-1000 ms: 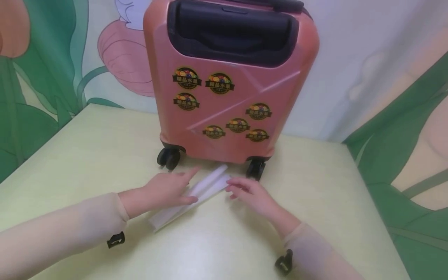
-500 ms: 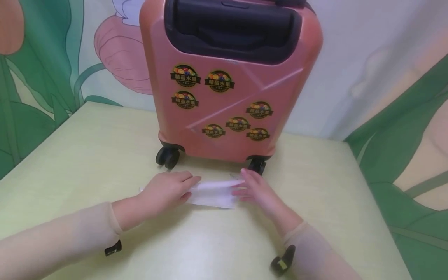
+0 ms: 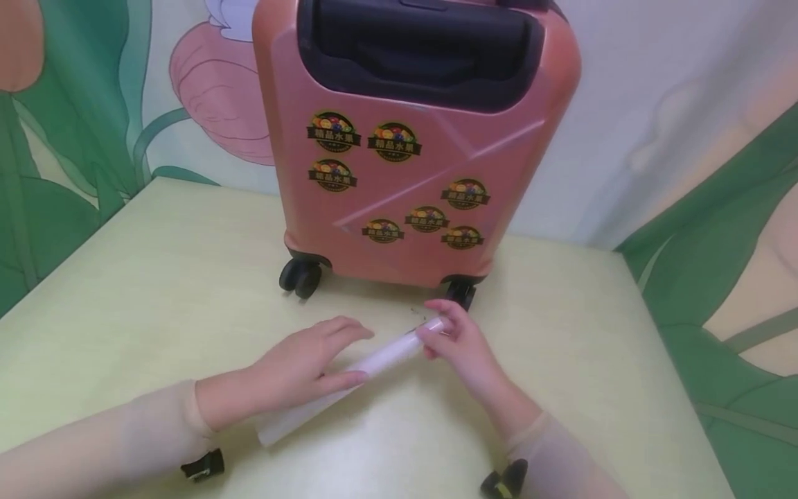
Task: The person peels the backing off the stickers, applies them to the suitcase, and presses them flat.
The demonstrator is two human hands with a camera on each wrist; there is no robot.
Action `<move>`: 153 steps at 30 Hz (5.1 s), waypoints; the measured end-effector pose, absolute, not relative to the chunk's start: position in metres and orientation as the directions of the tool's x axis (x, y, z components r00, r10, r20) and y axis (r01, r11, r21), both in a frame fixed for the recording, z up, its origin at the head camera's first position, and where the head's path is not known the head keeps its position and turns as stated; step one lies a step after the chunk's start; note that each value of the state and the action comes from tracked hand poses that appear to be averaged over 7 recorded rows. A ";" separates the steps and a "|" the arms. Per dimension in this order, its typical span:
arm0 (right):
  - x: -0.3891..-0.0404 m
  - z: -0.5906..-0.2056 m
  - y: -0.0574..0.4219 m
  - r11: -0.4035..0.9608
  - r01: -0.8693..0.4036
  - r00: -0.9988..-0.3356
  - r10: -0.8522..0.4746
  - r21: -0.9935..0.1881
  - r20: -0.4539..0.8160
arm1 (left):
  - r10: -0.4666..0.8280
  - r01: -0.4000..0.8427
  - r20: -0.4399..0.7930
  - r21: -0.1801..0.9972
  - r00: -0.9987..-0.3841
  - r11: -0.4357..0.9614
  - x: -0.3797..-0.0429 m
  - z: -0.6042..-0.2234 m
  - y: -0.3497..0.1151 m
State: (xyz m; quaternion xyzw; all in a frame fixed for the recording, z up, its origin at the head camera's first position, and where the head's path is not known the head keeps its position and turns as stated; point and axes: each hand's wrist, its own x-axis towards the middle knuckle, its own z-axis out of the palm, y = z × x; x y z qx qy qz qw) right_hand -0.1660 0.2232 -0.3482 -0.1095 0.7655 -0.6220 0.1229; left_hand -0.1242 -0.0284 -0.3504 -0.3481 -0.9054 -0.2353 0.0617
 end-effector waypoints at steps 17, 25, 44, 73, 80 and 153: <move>-0.138 -0.344 0.221 0.219 -0.332 -0.856 -0.479 -0.917 0.196 | 0.562 -0.115 -0.171 0.984 -0.809 0.133 -0.142 -0.347 -0.013; -0.131 -0.343 0.204 0.562 -0.763 -0.585 -0.392 -0.319 0.710 | 0.507 0.002 -0.067 0.991 -0.859 0.135 -0.138 -0.350 -0.005; -0.129 -0.344 0.206 0.404 -0.856 -0.493 -0.454 -0.321 0.743 | 0.573 0.221 0.101 0.965 -0.814 0.143 -0.127 -0.343 -0.003; -0.133 -0.336 0.228 0.573 -0.621 -0.719 -0.144 -0.535 0.680 | 0.494 0.573 0.331 0.652 -0.804 0.497 -0.154 -0.334 0.010; -0.132 -0.331 0.213 0.590 -0.800 -0.194 -0.424 0.107 0.884 | 0.377 0.170 0.129 0.982 -0.917 0.079 -0.134 -0.323 0.029; -0.220 -0.333 0.219 0.493 -0.349 -0.917 -0.005 -0.797 0.398 | 0.549 0.529 0.612 -0.238 -0.570 0.815 -0.196 -0.337 0.012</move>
